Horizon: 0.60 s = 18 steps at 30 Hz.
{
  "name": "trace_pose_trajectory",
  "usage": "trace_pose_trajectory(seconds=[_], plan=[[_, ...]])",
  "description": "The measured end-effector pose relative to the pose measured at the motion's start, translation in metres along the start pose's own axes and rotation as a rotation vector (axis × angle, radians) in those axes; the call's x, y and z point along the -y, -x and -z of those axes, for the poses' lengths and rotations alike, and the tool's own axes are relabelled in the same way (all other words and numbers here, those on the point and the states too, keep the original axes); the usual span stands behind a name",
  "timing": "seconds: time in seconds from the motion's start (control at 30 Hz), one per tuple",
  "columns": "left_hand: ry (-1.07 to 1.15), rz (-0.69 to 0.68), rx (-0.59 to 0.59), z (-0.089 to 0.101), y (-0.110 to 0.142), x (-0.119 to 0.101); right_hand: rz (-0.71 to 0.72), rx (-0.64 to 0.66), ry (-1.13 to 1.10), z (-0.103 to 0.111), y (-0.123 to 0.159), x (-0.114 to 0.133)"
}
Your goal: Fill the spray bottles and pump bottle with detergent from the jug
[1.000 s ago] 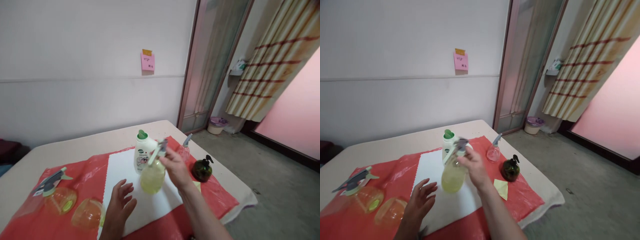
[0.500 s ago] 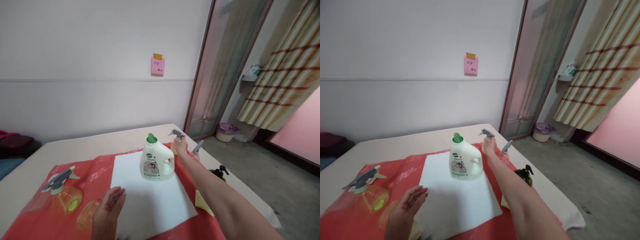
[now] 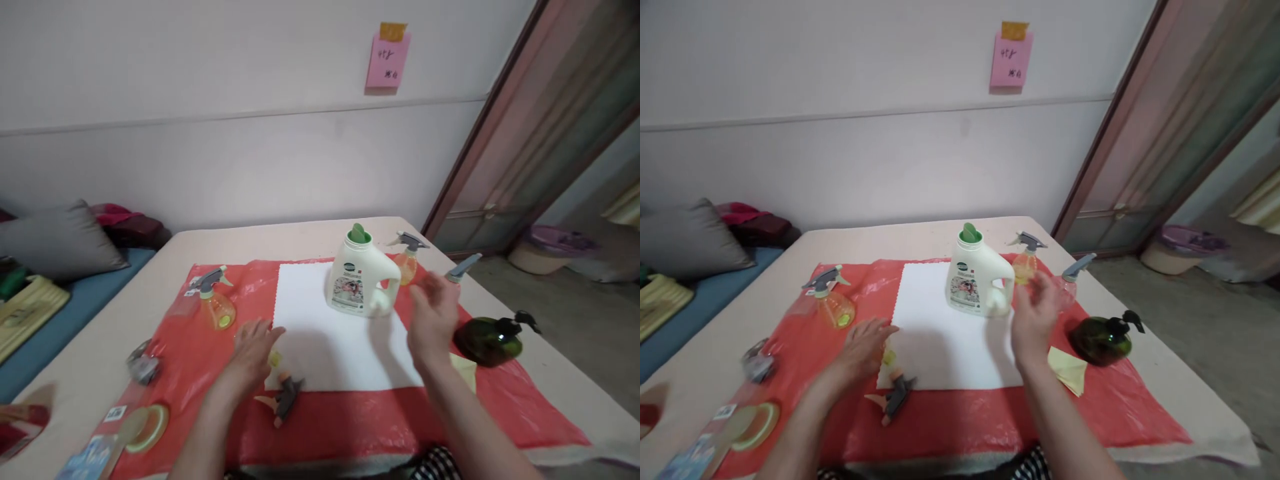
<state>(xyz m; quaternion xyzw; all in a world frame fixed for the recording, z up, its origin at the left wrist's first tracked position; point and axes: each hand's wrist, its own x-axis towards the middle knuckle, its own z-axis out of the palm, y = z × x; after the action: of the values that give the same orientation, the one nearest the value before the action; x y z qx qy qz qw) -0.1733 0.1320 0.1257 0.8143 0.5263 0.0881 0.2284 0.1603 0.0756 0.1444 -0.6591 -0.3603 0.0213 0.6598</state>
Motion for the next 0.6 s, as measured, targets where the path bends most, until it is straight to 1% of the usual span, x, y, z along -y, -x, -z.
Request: trace_pose_trajectory(seconds=[0.03,0.1,0.17,0.2,0.23,0.3,0.43,0.53,0.6], plan=[[-0.127,-0.018,0.047,-0.002,0.003,0.0,0.037,0.123,-0.002,-0.007,0.018,0.007],[-0.335,-0.023,0.11,-0.006,0.004,0.001,0.112,0.497,0.011,-0.026,0.053,0.019],[-0.406,0.009,0.105,-0.009,0.0,0.002,0.189,0.861,0.066,-0.049,0.086,0.028],[-0.416,0.027,0.091,-0.01,-0.003,0.003,0.215,0.998,0.113,-0.059,0.1,0.03],[-0.42,0.044,0.074,-0.011,-0.006,0.004,0.229,1.098,0.17,-0.068,0.114,0.031],[-0.431,0.077,0.043,-0.01,-0.011,0.006,0.234,1.212,0.306,-0.08,0.137,0.03],[-0.433,0.106,-0.015,-0.007,-0.013,0.007,0.247,1.283,0.535,-0.091,0.17,0.027],[-0.417,0.109,-0.051,-0.005,-0.013,0.008,0.262,1.328,0.632,-0.095,0.175,0.033],[-0.395,0.128,-0.076,-0.004,-0.014,0.011,0.252,1.358,0.692,-0.093,0.164,0.04]])
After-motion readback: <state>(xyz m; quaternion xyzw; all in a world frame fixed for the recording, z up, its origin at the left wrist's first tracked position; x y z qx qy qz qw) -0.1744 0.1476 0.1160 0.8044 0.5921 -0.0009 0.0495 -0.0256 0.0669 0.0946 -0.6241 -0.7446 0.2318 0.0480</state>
